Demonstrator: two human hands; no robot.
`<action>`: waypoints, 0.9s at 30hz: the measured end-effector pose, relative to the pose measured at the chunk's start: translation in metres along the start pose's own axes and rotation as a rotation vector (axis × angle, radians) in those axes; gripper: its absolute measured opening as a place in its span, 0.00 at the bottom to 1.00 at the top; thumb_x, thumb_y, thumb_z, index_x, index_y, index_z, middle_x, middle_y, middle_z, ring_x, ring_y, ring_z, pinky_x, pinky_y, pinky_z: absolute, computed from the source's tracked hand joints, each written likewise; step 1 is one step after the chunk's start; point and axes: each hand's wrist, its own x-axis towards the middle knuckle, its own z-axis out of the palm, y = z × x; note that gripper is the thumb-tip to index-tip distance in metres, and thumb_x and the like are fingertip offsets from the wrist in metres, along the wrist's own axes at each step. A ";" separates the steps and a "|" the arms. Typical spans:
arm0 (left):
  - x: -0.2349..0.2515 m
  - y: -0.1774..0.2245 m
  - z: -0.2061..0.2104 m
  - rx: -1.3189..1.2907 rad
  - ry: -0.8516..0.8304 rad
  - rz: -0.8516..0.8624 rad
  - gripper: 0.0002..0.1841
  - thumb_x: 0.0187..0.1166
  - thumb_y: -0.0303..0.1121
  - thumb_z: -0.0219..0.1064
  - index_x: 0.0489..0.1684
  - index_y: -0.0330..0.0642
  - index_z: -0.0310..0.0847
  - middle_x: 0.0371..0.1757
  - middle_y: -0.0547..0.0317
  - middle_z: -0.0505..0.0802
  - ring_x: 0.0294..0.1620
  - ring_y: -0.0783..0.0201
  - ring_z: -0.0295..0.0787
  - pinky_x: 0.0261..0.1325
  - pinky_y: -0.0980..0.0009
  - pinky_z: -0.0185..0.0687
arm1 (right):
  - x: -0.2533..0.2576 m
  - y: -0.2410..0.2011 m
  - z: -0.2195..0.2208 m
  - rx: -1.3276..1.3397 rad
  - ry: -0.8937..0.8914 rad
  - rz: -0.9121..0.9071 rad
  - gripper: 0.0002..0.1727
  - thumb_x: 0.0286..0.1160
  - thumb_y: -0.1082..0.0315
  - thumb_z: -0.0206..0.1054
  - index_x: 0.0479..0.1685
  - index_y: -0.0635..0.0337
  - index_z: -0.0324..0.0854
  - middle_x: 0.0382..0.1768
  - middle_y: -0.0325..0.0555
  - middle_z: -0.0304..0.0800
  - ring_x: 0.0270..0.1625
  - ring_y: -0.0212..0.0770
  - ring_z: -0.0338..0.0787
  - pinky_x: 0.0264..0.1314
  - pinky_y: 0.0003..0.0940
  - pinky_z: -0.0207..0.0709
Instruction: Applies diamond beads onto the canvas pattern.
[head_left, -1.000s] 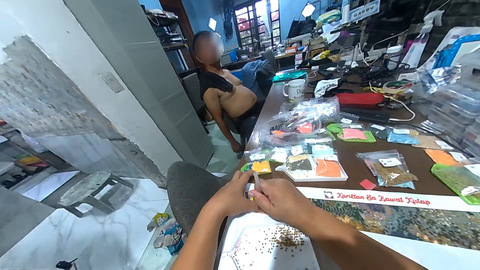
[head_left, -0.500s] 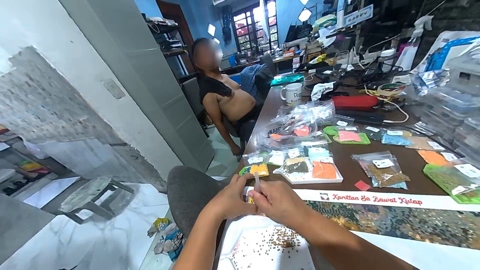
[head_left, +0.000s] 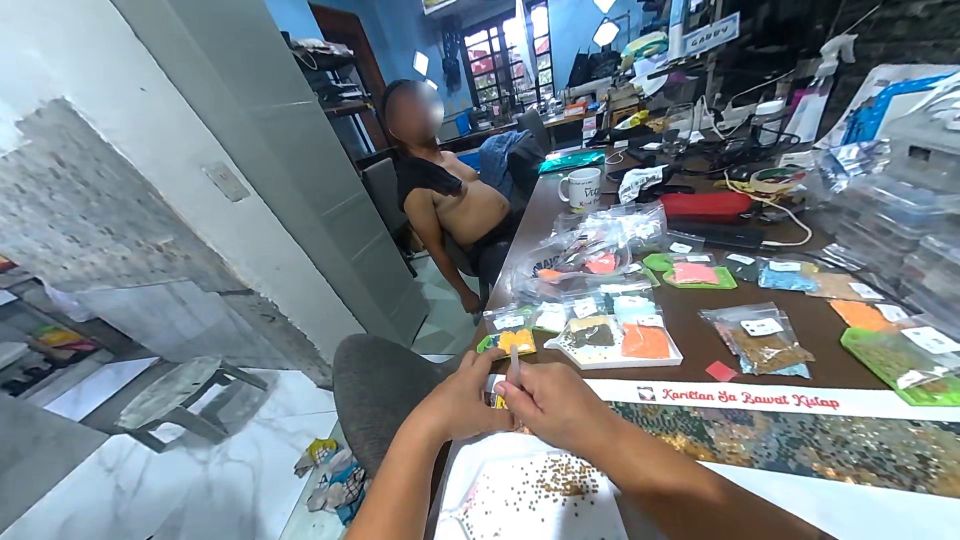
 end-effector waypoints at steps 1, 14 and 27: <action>0.000 0.000 0.000 0.005 0.000 -0.001 0.50 0.63 0.40 0.84 0.90 0.52 0.57 0.82 0.40 0.70 0.71 0.48 0.78 0.69 0.46 0.77 | 0.000 0.000 0.000 0.001 0.001 -0.004 0.23 0.89 0.56 0.55 0.31 0.65 0.82 0.19 0.46 0.76 0.25 0.40 0.78 0.30 0.36 0.72; 0.002 -0.001 0.002 -0.023 0.018 -0.023 0.52 0.59 0.39 0.86 0.90 0.53 0.58 0.82 0.43 0.70 0.72 0.49 0.78 0.69 0.46 0.77 | -0.001 0.002 0.003 -0.031 0.023 -0.067 0.22 0.88 0.58 0.56 0.30 0.65 0.83 0.19 0.46 0.78 0.24 0.39 0.80 0.29 0.35 0.74; 0.002 -0.002 0.003 0.038 0.025 -0.012 0.52 0.61 0.46 0.85 0.91 0.54 0.57 0.82 0.45 0.71 0.73 0.49 0.78 0.71 0.45 0.76 | -0.002 0.001 -0.003 0.227 0.029 -0.090 0.23 0.84 0.56 0.57 0.19 0.59 0.79 0.14 0.35 0.72 0.20 0.26 0.72 0.25 0.26 0.64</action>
